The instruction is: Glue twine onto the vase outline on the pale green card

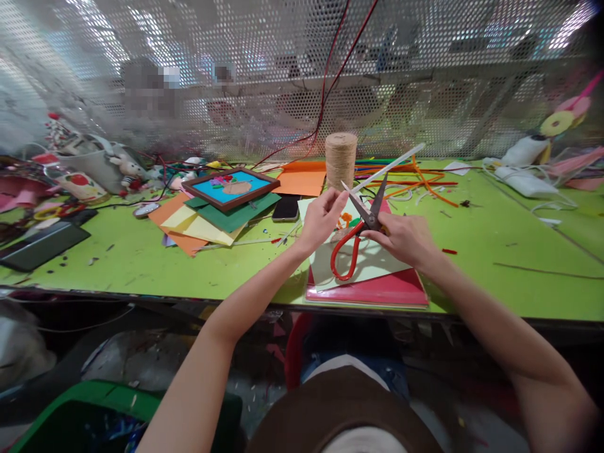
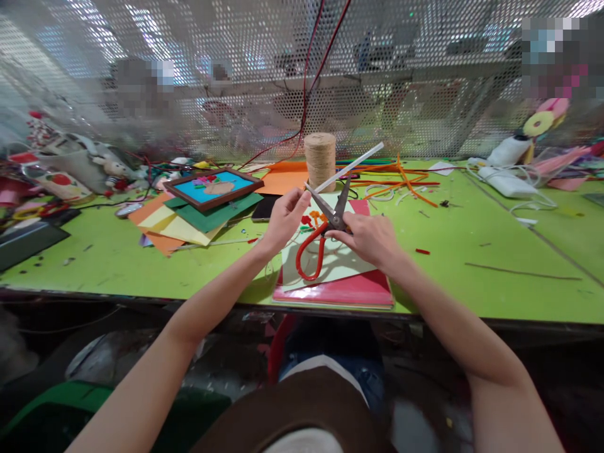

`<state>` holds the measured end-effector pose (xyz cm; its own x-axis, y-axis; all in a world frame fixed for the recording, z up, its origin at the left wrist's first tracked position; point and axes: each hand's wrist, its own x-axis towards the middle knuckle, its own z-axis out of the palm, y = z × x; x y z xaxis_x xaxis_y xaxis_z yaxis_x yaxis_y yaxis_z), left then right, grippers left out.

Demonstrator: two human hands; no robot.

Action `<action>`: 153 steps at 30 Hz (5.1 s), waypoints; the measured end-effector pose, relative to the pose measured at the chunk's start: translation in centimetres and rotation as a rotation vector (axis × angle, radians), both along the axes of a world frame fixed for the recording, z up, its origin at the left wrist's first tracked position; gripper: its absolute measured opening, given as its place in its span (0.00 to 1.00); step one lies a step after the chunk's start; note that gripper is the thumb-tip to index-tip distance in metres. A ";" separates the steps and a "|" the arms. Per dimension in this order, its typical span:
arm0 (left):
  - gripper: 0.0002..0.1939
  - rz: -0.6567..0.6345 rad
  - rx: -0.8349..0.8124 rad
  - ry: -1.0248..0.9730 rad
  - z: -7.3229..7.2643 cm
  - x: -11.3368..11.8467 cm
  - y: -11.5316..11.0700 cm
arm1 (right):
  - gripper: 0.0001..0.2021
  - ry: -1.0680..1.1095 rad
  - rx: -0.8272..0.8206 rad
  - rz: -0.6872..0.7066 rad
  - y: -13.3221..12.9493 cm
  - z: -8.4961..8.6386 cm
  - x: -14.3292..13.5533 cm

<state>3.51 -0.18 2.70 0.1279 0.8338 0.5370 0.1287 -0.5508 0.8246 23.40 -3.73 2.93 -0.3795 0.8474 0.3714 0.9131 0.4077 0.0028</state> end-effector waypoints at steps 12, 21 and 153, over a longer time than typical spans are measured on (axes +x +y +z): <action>0.10 -0.300 -0.260 -0.031 0.4 0.3 0.2 | 0.38 0.064 -0.014 -0.040 0.3 0.1 0.6; 0.17 -0.336 -0.228 -0.064 -0.3 0.1 1.0 | 0.38 0.033 0.014 -0.024 0.5 0.0 0.9; 0.19 -0.309 -0.287 -0.140 0.0 0.6 0.1 | 0.40 0.129 0.092 -0.078 0.6 -0.7 0.7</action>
<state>4.06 -0.05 2.71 0.3376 0.8855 0.3192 -0.1298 -0.2921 0.9475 24.06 -3.10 2.23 -0.2579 0.8325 0.4904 0.9371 0.3390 -0.0827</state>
